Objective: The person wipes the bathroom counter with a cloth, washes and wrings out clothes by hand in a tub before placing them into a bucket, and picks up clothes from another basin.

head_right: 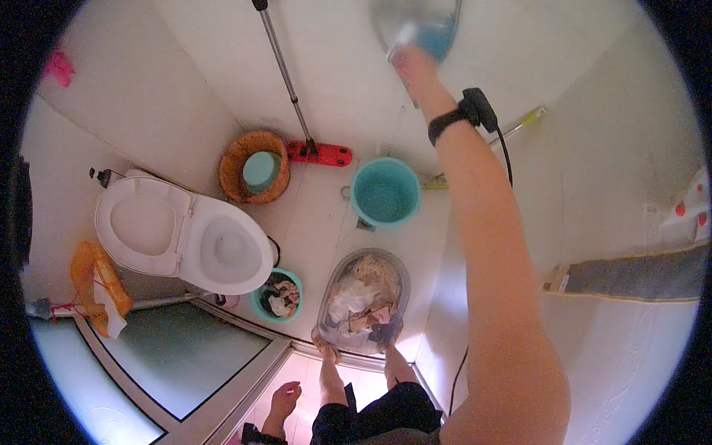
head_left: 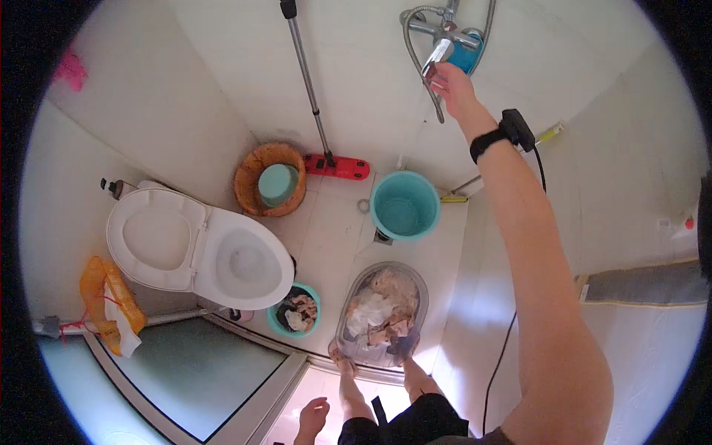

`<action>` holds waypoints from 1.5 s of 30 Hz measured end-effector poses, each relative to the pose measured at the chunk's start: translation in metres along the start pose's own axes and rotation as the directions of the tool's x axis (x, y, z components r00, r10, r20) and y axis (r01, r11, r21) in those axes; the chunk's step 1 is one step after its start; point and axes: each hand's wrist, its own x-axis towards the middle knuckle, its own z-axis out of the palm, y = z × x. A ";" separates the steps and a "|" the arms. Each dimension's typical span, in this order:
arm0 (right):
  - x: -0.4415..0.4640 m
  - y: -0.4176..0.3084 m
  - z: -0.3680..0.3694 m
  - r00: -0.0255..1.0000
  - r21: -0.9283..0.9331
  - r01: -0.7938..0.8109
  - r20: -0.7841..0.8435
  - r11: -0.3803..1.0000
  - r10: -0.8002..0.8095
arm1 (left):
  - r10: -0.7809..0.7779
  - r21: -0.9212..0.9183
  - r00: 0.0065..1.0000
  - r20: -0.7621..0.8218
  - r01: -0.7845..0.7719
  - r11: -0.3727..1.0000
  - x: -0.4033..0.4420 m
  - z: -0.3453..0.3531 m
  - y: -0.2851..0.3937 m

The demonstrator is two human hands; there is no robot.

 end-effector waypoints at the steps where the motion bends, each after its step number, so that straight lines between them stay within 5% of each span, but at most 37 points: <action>1: -0.024 0.001 0.004 0.995 -0.045 0.093 -0.033 0.995 -0.094 | 0.018 0.056 1.000 0.012 -0.018 0.998 0.004 -0.005 0.007; 5: -0.164 0.056 -0.016 0.964 0.040 -0.267 0.008 0.963 0.267 | 0.138 0.242 0.986 0.096 -0.157 0.957 0.031 -0.017 0.043; 6: -0.204 0.094 -0.046 0.908 -0.017 -0.347 0.245 0.938 0.340 | 0.181 0.250 0.976 0.121 -0.206 0.946 0.049 -0.012 0.042; 7: -0.269 0.122 -0.054 0.860 0.025 -0.502 0.119 0.864 0.496 | 0.223 0.257 0.964 0.146 -0.255 0.932 0.063 -0.010 0.043; 9: -0.390 0.165 -0.075 0.686 -0.113 -0.720 0.041 0.685 0.727 | 0.278 0.283 0.944 0.175 -0.319 0.904 0.076 -0.011 0.092; 11: -0.485 0.187 -0.094 0.425 0.005 -0.905 -0.019 0.425 0.905 | 0.491 0.174 0.839 0.236 -0.534 0.828 0.123 0.007 0.072; 12: -0.519 0.203 -0.107 0.388 0.029 -0.921 -0.024 0.388 0.921 | 0.456 0.168 0.848 0.270 -0.508 0.845 0.120 0.003 0.097; 15: -0.588 0.240 -0.133 0.373 -0.109 -0.921 0.037 0.375 0.927 | 0.389 0.072 0.850 0.357 -0.440 0.895 0.130 0.006 0.143; 18: -0.588 0.266 -0.125 0.404 -0.344 -0.885 -0.229 0.314 0.886 | 0.415 0.233 0.843 0.342 -0.504 0.832 0.177 0.024 0.136; 19: -0.584 0.287 -0.136 0.393 -0.341 -0.889 -0.227 0.306 0.891 | 0.476 0.074 0.812 0.337 -0.527 0.847 0.209 0.038 0.113; 21: -0.583 0.346 -0.156 0.645 -0.785 -0.523 -0.109 0.333 0.756 | 0.381 0.184 0.837 0.392 -0.477 0.859 0.246 0.067 0.127; 27: -0.547 0.489 -0.176 0.821 -0.850 -0.344 -0.066 0.400 0.567 | 0.392 0.257 0.809 0.437 -0.530 0.808 0.401 0.206 0.077; 29: -0.537 0.556 -0.184 0.839 -0.883 -0.298 -0.060 0.364 0.541 | 0.550 0.322 0.726 0.413 -0.681 0.657 0.466 0.254 0.042; 31: -0.525 0.616 -0.185 0.860 -0.908 -0.247 -0.045 0.338 0.509 | 0.558 0.289 0.702 0.442 -0.701 0.652 0.500 0.288 0.040; 34: -0.507 0.665 -0.172 0.925 -0.899 -0.187 -0.025 0.396 0.379 | 0.639 0.492 0.612 0.467 -0.780 0.387 0.563 0.338 0.018; 36: -0.496 0.666 -0.156 0.872 -0.987 -0.073 0.005 0.142 0.489 | 0.704 0.540 0.530 0.472 -0.805 0.243 0.572 0.351 0.010; 37: -0.499 0.683 -0.159 0.881 -0.988 -0.071 0.003 0.138 0.474 | 0.747 0.584 0.459 0.482 -0.804 0.117 0.577 0.356 0.001; 40: -0.504 0.728 -0.171 0.939 -0.989 0.144 0.145 0.026 0.311 | 0.772 0.582 0.393 0.500 -0.813 0.037 0.598 0.365 -0.016; 42: -0.507 0.735 -0.181 0.962 -0.952 0.237 0.258 0.196 0.091 | 0.765 0.573 0.400 0.505 -0.818 0.048 0.600 0.365 -0.018; 43: -0.503 0.730 -0.181 0.963 -0.953 0.240 0.257 0.186 0.078 | 0.754 0.560 0.416 0.509 -0.825 0.077 0.597 0.364 -0.015; 44: -0.497 0.723 -0.181 0.960 -0.926 0.117 0.198 0.359 0.199 | 0.761 0.556 0.404 0.508 -0.828 0.068 0.592 0.363 -0.011; 45: -0.490 0.713 -0.181 0.931 -0.863 -0.024 0.164 0.504 0.327 | 0.632 0.438 0.594 0.498 -0.801 0.408 0.585 0.362 0.000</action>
